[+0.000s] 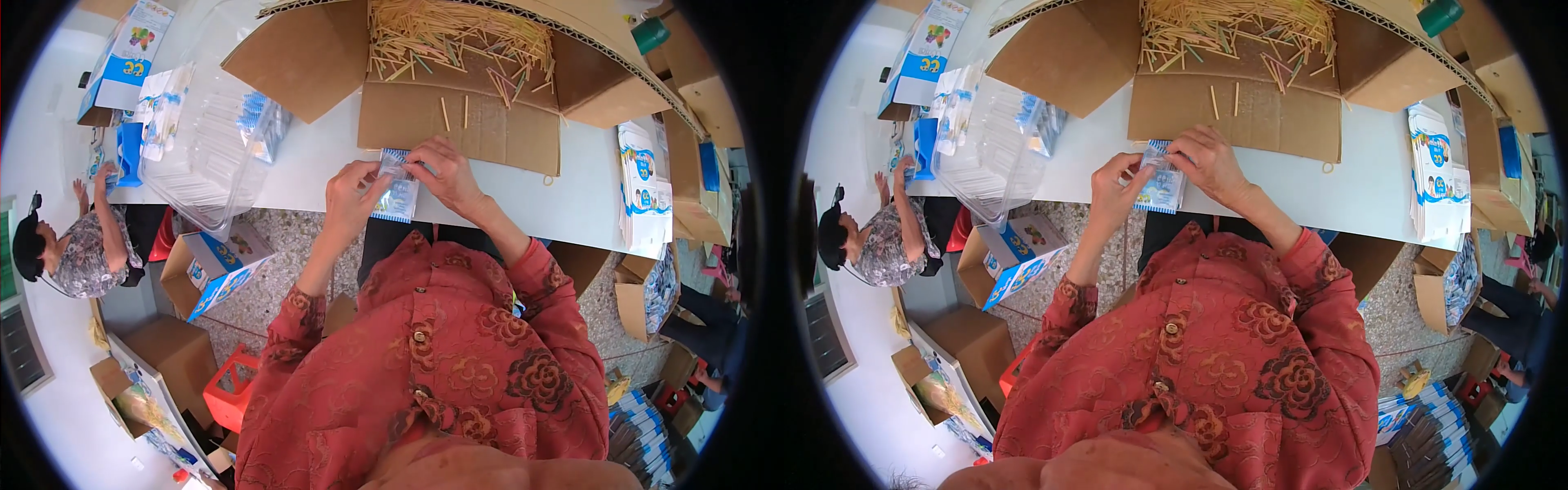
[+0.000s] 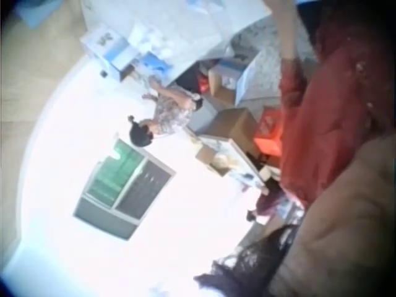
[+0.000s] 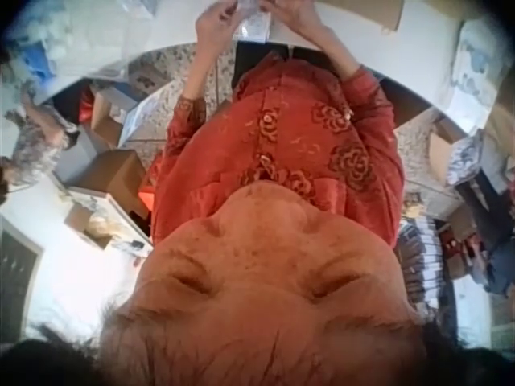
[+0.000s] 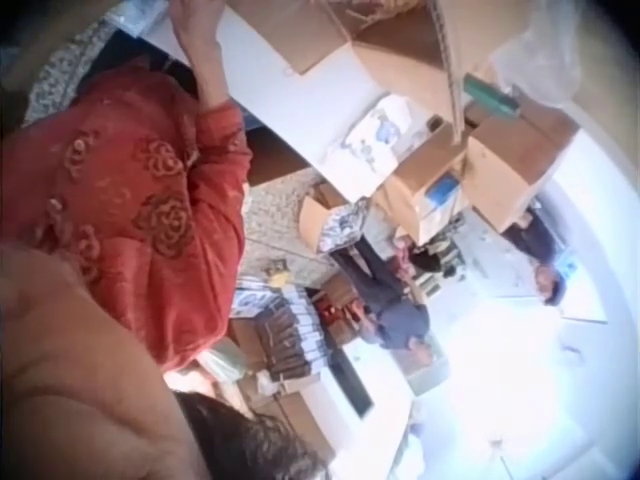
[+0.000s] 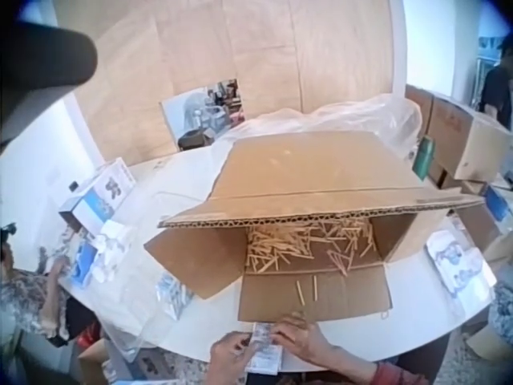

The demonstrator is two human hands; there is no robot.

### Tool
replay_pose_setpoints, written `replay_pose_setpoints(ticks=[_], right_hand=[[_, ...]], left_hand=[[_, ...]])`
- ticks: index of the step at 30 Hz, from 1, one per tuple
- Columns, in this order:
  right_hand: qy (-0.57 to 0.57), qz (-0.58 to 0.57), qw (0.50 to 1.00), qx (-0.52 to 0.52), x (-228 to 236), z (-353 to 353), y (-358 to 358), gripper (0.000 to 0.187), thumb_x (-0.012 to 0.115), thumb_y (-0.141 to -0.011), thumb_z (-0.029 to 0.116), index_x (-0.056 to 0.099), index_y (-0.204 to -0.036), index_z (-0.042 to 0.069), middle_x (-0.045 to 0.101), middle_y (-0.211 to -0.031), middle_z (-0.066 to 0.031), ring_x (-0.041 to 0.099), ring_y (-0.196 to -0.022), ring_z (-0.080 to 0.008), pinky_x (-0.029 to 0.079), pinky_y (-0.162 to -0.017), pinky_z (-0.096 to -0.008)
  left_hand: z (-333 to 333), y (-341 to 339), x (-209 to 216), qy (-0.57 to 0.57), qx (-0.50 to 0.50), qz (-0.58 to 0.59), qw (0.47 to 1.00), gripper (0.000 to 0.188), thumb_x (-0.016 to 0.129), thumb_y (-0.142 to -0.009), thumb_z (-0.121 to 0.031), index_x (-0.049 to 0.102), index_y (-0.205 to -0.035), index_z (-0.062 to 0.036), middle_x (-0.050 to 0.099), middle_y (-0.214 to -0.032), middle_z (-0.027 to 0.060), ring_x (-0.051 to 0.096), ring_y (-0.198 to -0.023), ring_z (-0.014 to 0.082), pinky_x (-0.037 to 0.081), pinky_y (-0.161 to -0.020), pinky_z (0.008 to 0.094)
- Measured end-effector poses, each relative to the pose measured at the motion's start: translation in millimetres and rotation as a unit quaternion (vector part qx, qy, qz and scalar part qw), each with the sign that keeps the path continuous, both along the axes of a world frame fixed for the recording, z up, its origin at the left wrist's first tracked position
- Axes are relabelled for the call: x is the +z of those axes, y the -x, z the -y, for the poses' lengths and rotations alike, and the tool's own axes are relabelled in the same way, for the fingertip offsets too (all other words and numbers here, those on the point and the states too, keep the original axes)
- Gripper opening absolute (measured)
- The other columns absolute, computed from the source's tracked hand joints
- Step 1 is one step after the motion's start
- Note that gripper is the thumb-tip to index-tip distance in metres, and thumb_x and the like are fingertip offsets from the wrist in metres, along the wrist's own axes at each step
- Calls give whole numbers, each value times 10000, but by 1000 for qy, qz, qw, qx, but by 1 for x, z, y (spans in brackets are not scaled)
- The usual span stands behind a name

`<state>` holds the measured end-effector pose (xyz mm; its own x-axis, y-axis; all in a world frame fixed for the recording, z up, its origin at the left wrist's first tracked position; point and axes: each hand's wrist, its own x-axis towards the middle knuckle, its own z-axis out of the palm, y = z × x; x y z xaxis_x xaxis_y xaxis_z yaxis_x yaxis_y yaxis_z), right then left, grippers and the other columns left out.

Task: Packing bundles of small wooden skewers into plastic bags and placing them into a cardboard box.

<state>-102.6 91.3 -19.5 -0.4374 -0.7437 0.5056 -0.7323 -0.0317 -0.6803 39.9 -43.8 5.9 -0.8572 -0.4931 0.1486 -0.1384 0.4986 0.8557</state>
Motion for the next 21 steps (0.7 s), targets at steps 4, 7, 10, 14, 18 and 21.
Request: replay_pose_setpoints(ticks=[4, 7, 10, 14, 18, 21], right_hand=[[-2, -16, 1000, 12, 8, 0, 0, 129, 680, -742, 41, 613, -851, 22, 614, -790, -106, 576, -756, -284, 458, -702, -364], [-1, -15, 1000, 18, 6, -2, 1, 149, 679, -751, 44, 631, -890, 22, 619, -799, -113, 583, -779, -287, 466, -714, -360], [-4, 49, 999, -16, 3, -4, -3, 231, 695, -753, 66, 630, -970, 21, 633, -861, -113, 599, -818, -274, 476, -745, -342], [-5, 126, 992, -13, 17, -5, -3, 299, 702, -767, 162, 618, -1023, 30, 639, -901, -117, 621, -860, -278, 502, -733, -345], [-40, 218, 975, 30, 18, -9, 3, 363, 721, -763, 190, 609, -1068, 28, 654, -934, -105, 628, -848, -214, 493, -739, -307], [-90, 284, 949, 106, 18, -13, 15, 340, 716, -772, 190, 620, -1049, 18, 658, -935, -85, 608, -798, -178, 482, -718, -286]], left_hand=[[1, 1, -10, -61, -17, 44, 997, 176, 680, -808, -123, 636, -770, 43, 592, -617, 95, 534, -523, 133, 427, -505, 270], [-2, 2, -12, -78, -14, 40, 996, 176, 679, -808, -113, 630, -743, 43, 567, -561, 69, 499, -507, 91, 405, -483, 261], [-1, 3, -12, -91, -10, 61, 994, 176, 686, -803, -112, 634, -731, 40, 574, -559, 58, 487, -517, 59, 395, -476, 243], [-5, 4, -11, -134, 4, 47, 990, 175, 698, -793, -109, 637, -720, 37, 584, -562, 42, 491, -525, 46, 391, -474, 228], [-10, 4, -5, -133, -10, 35, 990, 154, 693, -804, -77, 616, -702, 10, 564, -613, -27, 451, -574, 21, 358, -501, 198], [-11, 4, 3, -155, -39, 24, 987, 150, 702, -796, -74, 615, -704, 5, 577, -638, -19, 468, -597, 21, 374, -525, 192]])
